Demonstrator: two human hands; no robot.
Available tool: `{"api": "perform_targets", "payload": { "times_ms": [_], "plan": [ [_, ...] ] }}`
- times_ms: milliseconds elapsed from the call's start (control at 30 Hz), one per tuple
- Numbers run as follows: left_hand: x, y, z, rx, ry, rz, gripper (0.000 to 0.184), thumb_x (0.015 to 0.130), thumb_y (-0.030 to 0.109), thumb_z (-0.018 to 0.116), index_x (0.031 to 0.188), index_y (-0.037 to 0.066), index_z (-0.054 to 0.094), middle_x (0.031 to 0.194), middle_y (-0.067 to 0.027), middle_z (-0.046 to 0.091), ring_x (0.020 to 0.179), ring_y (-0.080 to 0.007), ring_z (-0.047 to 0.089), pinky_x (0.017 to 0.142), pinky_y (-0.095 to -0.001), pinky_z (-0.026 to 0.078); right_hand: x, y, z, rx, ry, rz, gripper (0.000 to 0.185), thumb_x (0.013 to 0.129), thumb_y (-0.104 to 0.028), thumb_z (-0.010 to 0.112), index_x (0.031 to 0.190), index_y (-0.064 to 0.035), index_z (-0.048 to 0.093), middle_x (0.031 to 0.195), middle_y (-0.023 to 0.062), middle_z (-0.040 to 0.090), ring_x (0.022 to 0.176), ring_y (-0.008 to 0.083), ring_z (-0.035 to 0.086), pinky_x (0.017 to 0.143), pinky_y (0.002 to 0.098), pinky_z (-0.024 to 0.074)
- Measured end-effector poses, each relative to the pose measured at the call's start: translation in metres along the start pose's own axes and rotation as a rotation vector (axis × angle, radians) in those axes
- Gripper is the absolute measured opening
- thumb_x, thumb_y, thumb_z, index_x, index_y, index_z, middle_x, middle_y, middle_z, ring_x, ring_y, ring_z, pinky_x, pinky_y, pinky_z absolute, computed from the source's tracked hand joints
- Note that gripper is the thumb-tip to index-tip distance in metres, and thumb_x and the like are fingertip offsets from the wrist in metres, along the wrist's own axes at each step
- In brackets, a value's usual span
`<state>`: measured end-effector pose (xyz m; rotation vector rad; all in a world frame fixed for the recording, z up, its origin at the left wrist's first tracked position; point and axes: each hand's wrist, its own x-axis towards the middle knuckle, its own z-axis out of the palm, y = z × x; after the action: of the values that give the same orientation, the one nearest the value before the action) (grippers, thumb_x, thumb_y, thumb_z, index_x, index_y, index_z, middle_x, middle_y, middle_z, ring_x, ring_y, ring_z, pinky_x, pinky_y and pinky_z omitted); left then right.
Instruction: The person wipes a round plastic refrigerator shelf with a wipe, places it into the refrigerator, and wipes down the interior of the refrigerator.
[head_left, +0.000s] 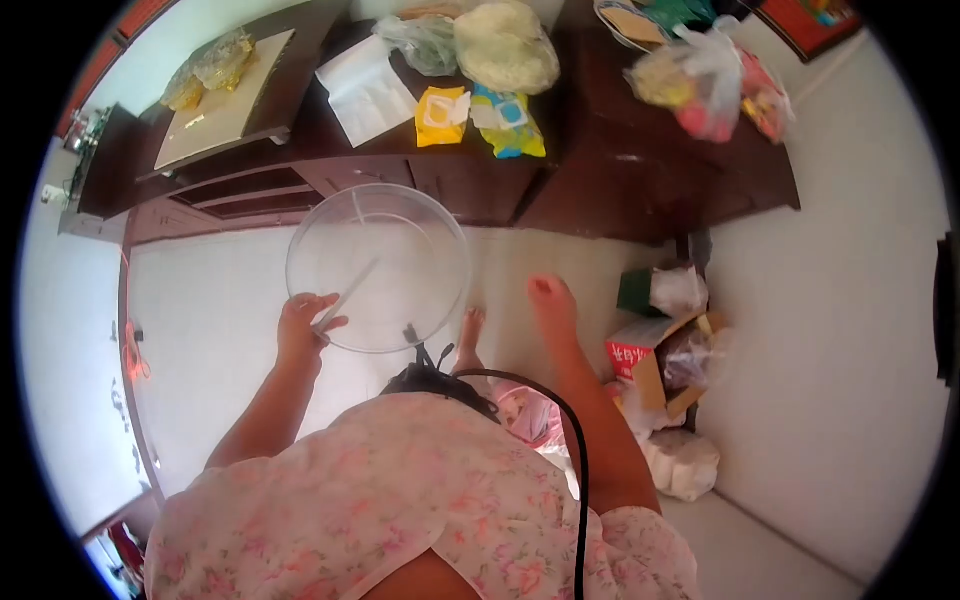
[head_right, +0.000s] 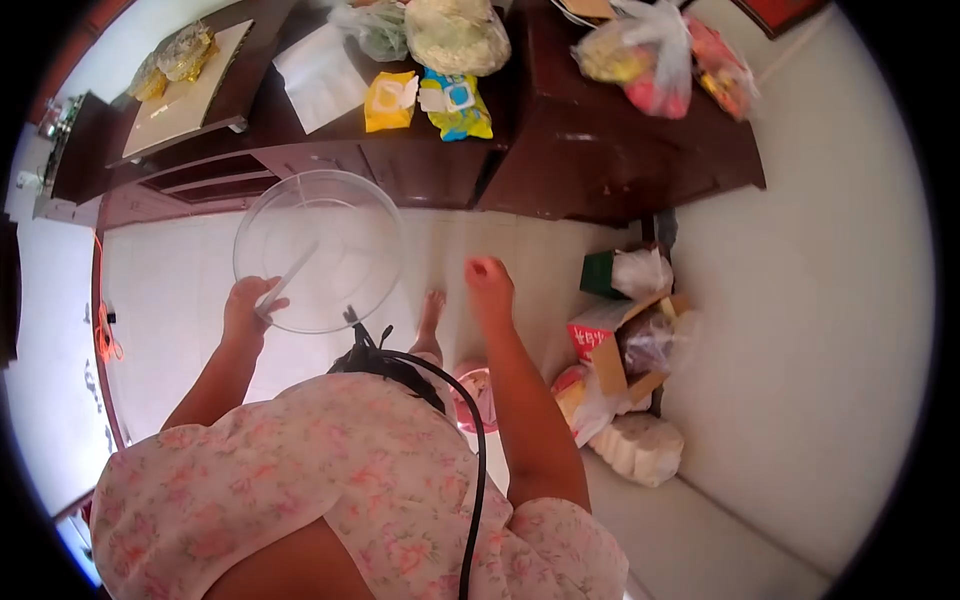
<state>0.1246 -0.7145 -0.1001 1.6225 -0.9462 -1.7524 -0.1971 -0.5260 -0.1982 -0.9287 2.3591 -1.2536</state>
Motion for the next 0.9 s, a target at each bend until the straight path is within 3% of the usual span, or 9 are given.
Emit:
{"api": "perform_targets", "payload": {
  "times_ms": [33, 200, 400, 467, 567, 700, 800, 867, 900],
  "plan": [
    [0.006, -0.002, 0.002, 0.02, 0.014, 0.003, 0.026, 0.085, 0.015, 0.055, 0.108, 0.007, 0.044, 0.108, -0.0149, 0.065, 0.073, -0.0229, 0.069, 0.042, -0.0213, 0.03, 0.031, -0.036, 0.002, 0.064, -0.054, -0.028, 0.017, 0.087, -0.018, 0.061, 0.094, -0.0029, 0.065, 0.089, 0.013, 0.065, 0.08, 0.026, 0.064, 0.073, 0.0334, 0.0501],
    [-0.004, 0.006, 0.021, -0.102, 0.187, -0.068, 0.018, 0.083, 0.013, 0.059, 0.098, 0.01, 0.051, 0.1, -0.0088, 0.066, 0.07, -0.0244, 0.069, 0.039, -0.0211, 0.033, 0.187, -0.086, 0.072, 0.05, -0.244, -0.576, 0.016, 0.086, -0.012, 0.058, 0.096, -0.003, 0.066, 0.095, 0.0147, 0.065, 0.091, 0.0334, 0.061, 0.081, 0.0387, 0.0489],
    [-0.01, -0.006, 0.023, -0.216, 0.433, -0.133, 0.025, 0.082, 0.014, 0.062, 0.102, 0.009, 0.049, 0.103, -0.0111, 0.066, 0.069, -0.0239, 0.068, 0.042, -0.0213, 0.036, 0.331, -0.075, 0.194, -0.675, -0.536, -0.773, 0.019, 0.087, -0.011, 0.05, 0.096, -0.0058, 0.066, 0.096, 0.0165, 0.065, 0.093, 0.0342, 0.062, 0.08, 0.043, 0.0511],
    [-0.01, -0.025, 0.009, -0.254, 0.512, -0.19, 0.029, 0.083, 0.014, 0.061, 0.108, 0.006, 0.049, 0.11, -0.0111, 0.061, 0.074, -0.0244, 0.068, 0.044, -0.0216, 0.038, 0.362, -0.048, 0.234, -0.804, -0.5, -0.632, 0.023, 0.09, -0.017, 0.047, 0.096, -0.0065, 0.066, 0.096, 0.0143, 0.067, 0.091, 0.0328, 0.065, 0.078, 0.0445, 0.0527],
    [-0.02, -0.038, 0.001, -0.31, 0.556, -0.149, 0.033, 0.08, -0.016, 0.047, 0.108, -0.004, 0.058, 0.114, -0.01, 0.044, 0.093, -0.0271, 0.065, 0.063, -0.026, 0.055, 0.373, -0.073, 0.24, -1.015, -0.587, -0.636, 0.023, 0.089, -0.02, 0.047, 0.096, -0.0111, 0.067, 0.101, 0.0125, 0.067, 0.097, 0.0309, 0.065, 0.076, 0.0449, 0.0535],
    [-0.024, -0.078, -0.022, -0.24, 0.595, -0.076, 0.027, 0.081, -0.014, 0.047, 0.103, -0.006, 0.059, 0.113, -0.0096, 0.044, 0.096, -0.0267, 0.064, 0.07, -0.0274, 0.057, 0.378, -0.074, 0.256, -1.145, -0.555, -0.798, 0.026, 0.086, -0.026, 0.053, 0.099, -0.0096, 0.068, 0.108, 0.0131, 0.065, 0.096, 0.032, 0.065, 0.077, 0.0459, 0.0531],
    [-0.028, -0.085, -0.023, 0.284, 0.601, 0.103, 0.025, 0.087, 0.007, 0.051, 0.112, 0.001, 0.048, 0.112, -0.0121, 0.057, 0.088, -0.0274, 0.068, 0.045, -0.0198, 0.037, 0.392, -0.067, 0.262, -1.127, -0.667, -0.819, 0.028, 0.08, -0.026, 0.055, 0.097, -0.0091, 0.069, 0.099, 0.0149, 0.068, 0.091, 0.0342, 0.066, 0.076, 0.0463, 0.0519],
    [-0.022, -0.057, -0.022, -0.275, 0.747, -0.04, 0.024, 0.087, 0.014, 0.057, 0.106, -0.002, 0.055, 0.113, -0.0144, 0.057, 0.097, -0.0267, 0.062, 0.078, -0.0301, 0.055, 0.396, -0.064, 0.268, -1.13, -0.601, -0.749, 0.029, 0.081, -0.027, 0.055, 0.099, -0.009, 0.068, 0.104, 0.0155, 0.067, 0.094, 0.0347, 0.065, 0.076, 0.0469, 0.0516],
    [-0.022, -0.065, -0.027, -0.28, 0.768, -0.048, 0.024, 0.087, 0.014, 0.057, 0.106, -0.002, 0.055, 0.113, -0.0144, 0.057, 0.097, -0.0267, 0.062, 0.078, -0.0301, 0.055, 0.401, -0.064, 0.265, -1.151, -0.656, -0.669, 0.029, 0.082, -0.025, 0.053, 0.102, -0.0101, 0.068, 0.107, 0.0154, 0.066, 0.099, 0.0363, 0.063, 0.079, 0.0483, 0.0507]
  ]
}}
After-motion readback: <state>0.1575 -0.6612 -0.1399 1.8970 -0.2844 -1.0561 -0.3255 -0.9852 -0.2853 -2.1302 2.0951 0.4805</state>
